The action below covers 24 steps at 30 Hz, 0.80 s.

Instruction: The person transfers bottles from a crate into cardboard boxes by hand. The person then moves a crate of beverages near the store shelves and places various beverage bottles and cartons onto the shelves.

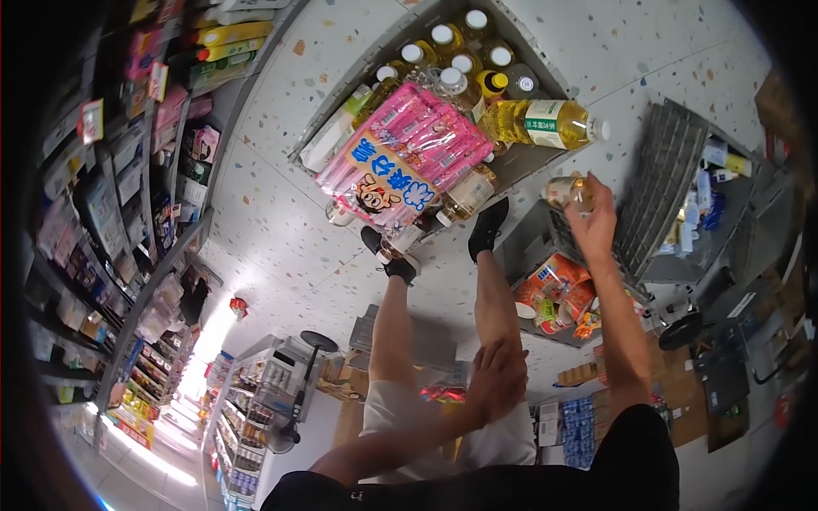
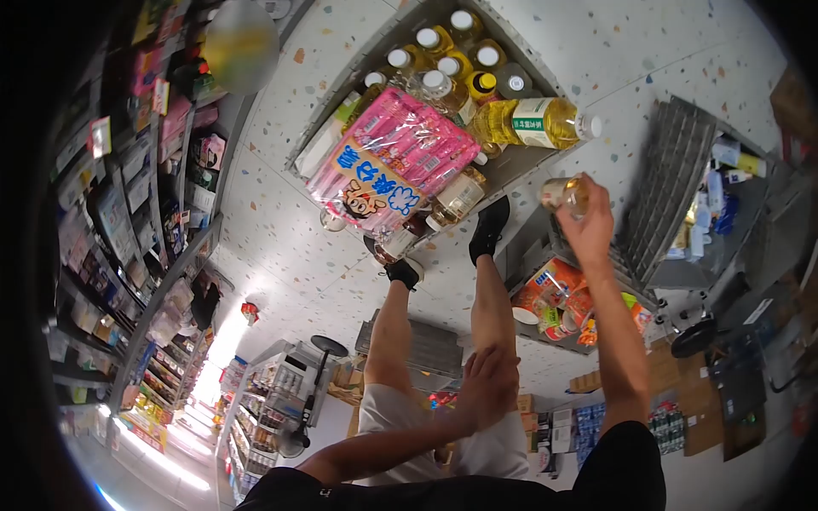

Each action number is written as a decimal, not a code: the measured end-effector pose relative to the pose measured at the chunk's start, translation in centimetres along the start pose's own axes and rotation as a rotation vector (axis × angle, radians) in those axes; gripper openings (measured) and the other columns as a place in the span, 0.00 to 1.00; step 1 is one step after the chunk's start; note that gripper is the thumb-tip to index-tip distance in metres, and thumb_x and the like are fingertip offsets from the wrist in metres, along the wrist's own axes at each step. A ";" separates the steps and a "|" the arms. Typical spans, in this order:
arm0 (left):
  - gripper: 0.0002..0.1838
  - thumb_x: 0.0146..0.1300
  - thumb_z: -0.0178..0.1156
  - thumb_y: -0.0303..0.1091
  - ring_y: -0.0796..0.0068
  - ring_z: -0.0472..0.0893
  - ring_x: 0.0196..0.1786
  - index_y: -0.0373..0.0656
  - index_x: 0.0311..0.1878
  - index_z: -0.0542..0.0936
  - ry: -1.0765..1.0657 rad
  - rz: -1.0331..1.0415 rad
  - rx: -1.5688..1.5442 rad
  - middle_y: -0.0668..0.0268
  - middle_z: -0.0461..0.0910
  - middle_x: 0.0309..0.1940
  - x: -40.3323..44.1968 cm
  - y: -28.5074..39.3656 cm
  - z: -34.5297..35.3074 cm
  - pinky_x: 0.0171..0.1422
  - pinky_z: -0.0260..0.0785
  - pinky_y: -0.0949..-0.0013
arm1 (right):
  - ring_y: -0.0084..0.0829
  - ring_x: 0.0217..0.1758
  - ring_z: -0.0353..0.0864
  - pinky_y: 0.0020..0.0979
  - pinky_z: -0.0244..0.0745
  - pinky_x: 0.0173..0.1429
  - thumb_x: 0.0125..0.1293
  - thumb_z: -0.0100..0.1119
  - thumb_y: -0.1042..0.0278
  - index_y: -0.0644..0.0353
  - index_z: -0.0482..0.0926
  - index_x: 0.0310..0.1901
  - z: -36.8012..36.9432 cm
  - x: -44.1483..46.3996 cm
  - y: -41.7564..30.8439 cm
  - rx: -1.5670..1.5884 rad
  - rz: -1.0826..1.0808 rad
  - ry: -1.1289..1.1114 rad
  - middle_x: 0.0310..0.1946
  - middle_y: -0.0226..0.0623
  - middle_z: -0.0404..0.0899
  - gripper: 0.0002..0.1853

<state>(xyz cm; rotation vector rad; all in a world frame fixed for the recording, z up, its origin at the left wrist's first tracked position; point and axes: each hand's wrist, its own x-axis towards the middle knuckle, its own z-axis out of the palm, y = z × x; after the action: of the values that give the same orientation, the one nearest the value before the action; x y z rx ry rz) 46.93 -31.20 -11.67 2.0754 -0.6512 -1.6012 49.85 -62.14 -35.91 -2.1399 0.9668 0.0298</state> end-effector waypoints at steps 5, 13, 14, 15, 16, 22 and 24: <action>0.30 0.72 0.65 0.44 0.42 0.63 0.84 0.50 0.76 0.78 0.121 -0.011 -0.078 0.49 0.68 0.78 -0.8 -0.1 0.6 0.88 0.53 0.35 | 0.53 0.65 0.85 0.44 0.80 0.71 0.60 0.78 0.72 0.63 0.78 0.72 -1.6 -0.3 -11.4 0.165 -0.002 0.053 0.60 0.51 0.84 0.36; 0.30 0.71 0.64 0.46 0.46 0.70 0.79 0.43 0.73 0.78 0.217 0.196 -0.112 0.49 0.73 0.73 0.6 2.1 -4.5 0.83 0.60 0.40 | 0.49 0.66 0.86 0.43 0.81 0.70 0.69 0.75 0.70 0.64 0.83 0.64 -1.8 -3.2 -19.7 0.057 0.075 -0.034 0.60 0.51 0.85 0.24; 0.31 0.71 0.64 0.46 0.46 0.71 0.78 0.41 0.72 0.78 0.271 0.316 -0.179 0.49 0.74 0.72 1.5 3.7 -5.2 0.82 0.61 0.41 | 0.46 0.63 0.88 0.41 0.82 0.67 0.70 0.74 0.70 0.65 0.85 0.60 -2.7 -4.0 -21.1 0.118 0.090 -0.034 0.56 0.50 0.87 0.19; 0.31 0.71 0.64 0.46 0.46 0.71 0.78 0.41 0.72 0.78 0.289 0.331 -0.188 0.49 0.74 0.72 1.7 5.4 -5.5 0.82 0.61 0.41 | 0.44 0.60 0.91 0.40 0.83 0.64 0.71 0.73 0.69 0.65 0.87 0.56 -3.8 -5.0 -23.0 0.182 0.115 -0.029 0.53 0.49 0.89 0.15; 0.28 0.71 0.64 0.45 0.45 0.71 0.77 0.41 0.70 0.80 0.334 0.323 -0.158 0.50 0.76 0.71 1.9 7.2 -5.6 0.81 0.64 0.43 | 0.44 0.60 0.91 0.40 0.83 0.64 0.71 0.73 0.69 0.65 0.87 0.56 -5.3 -6.1 -25.4 0.172 0.101 -0.019 0.53 0.49 0.89 0.15; 0.16 0.74 0.61 0.46 0.49 0.90 0.54 0.45 0.47 0.89 0.159 0.230 0.007 0.55 0.92 0.45 2.4 10.7 -12.7 0.55 0.83 0.51 | 0.37 0.51 0.94 0.36 0.85 0.57 0.73 0.70 0.69 0.66 0.89 0.49 -10.2 -7.8 -33.8 0.296 0.248 -0.305 0.46 0.44 0.92 0.10; 0.16 0.74 0.61 0.47 0.47 0.90 0.53 0.45 0.48 0.89 0.144 0.072 -0.179 0.53 0.92 0.45 3.5 5.5 -11.7 0.56 0.82 0.49 | 0.39 0.51 0.94 0.36 0.85 0.58 0.73 0.70 0.67 0.65 0.89 0.49 -12.4 -6.3 -35.5 0.189 0.186 -0.338 0.47 0.45 0.92 0.11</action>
<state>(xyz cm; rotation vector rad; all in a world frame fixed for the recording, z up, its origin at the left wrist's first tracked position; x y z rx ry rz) 58.45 -37.08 -8.28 1.9903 -0.5075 -1.4012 64.97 -51.67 -2.52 -1.7940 0.9228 0.3654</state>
